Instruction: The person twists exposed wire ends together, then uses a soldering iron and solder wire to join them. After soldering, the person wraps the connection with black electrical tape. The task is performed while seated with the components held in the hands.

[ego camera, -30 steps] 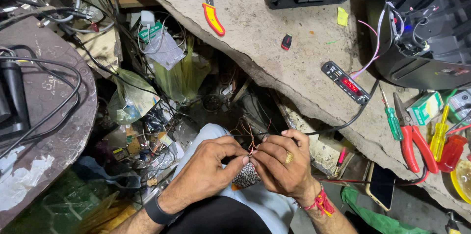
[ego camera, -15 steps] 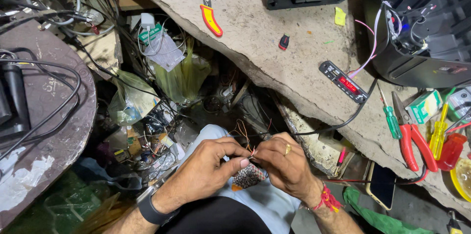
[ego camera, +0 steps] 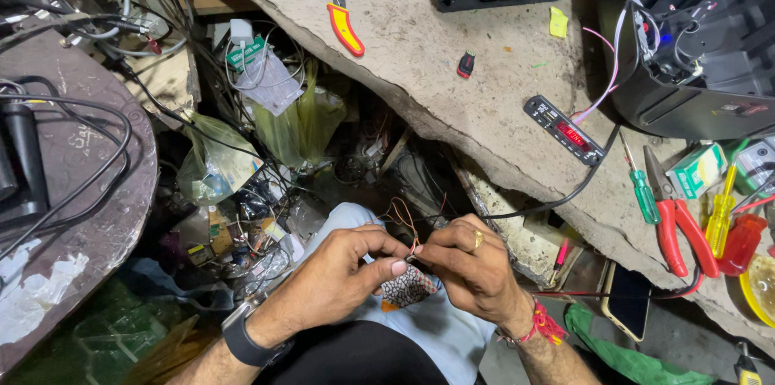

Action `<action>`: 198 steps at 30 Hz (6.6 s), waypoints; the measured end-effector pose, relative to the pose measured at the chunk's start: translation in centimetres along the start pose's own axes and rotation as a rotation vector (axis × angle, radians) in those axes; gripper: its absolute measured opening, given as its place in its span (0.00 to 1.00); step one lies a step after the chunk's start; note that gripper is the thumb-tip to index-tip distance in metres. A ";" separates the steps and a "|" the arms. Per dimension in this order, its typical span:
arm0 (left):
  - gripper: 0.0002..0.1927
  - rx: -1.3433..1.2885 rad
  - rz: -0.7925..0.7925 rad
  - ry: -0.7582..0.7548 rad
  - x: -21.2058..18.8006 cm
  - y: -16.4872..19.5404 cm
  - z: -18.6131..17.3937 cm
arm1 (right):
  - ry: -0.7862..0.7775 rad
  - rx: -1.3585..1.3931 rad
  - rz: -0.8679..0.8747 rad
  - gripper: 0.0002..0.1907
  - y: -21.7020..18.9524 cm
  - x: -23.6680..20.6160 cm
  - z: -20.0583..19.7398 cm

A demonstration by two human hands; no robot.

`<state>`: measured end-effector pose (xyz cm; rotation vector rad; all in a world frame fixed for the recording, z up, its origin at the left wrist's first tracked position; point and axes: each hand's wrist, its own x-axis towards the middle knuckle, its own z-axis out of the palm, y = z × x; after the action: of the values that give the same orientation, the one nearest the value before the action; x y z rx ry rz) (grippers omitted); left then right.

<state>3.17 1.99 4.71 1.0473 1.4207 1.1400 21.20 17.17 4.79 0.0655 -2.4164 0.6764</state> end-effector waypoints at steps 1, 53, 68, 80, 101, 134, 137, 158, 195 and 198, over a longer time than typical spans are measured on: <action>0.13 -0.049 -0.040 -0.012 0.0 -0.1 0.1 | -0.003 -0.001 -0.012 0.17 0.0 0.0 0.0; 0.17 0.935 1.092 0.283 2.2 1.0 2.5 | 0.174 1.128 0.943 0.08 1.8 -4.6 1.2; 0.09 0.605 0.807 0.461 2.0 1.6 0.0 | 0.143 -0.116 0.400 0.09 -1.3 1.5 1.7; 0.05 0.429 0.418 0.290 0.0 1.3 -2.4 | -0.044 -0.268 -0.088 0.14 -1.9 5.0 -0.2; 0.06 0.398 0.814 0.070 3.0 0.4 -3.4 | -0.022 1.650 1.060 0.08 5.2 -1.9 4.8; 0.10 0.604 0.912 0.191 0.7 -0.1 -2.4 | -0.076 1.201 1.060 0.11 2.0 -1.3 3.5; 0.07 0.473 0.793 0.252 0.4 -0.3 -2.3 | -0.050 0.517 0.706 0.15 0.2 -0.4 2.8; 0.05 0.329 0.414 0.315 -0.1 1.1 -2.1 | 0.087 -0.387 0.059 0.17 -2.8 2.7 2.7; 0.06 0.252 0.593 0.139 2.9 0.1 -0.7 | -0.055 0.726 0.661 0.20 2.3 -0.8 1.0; 0.05 0.165 0.413 0.162 3.4 -0.4 -1.0 | 0.133 -0.043 0.236 0.23 1.3 0.6 0.3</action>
<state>1.67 5.10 3.80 1.4389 1.4841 1.4464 20.30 18.18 4.39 -0.2778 -2.3287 0.7091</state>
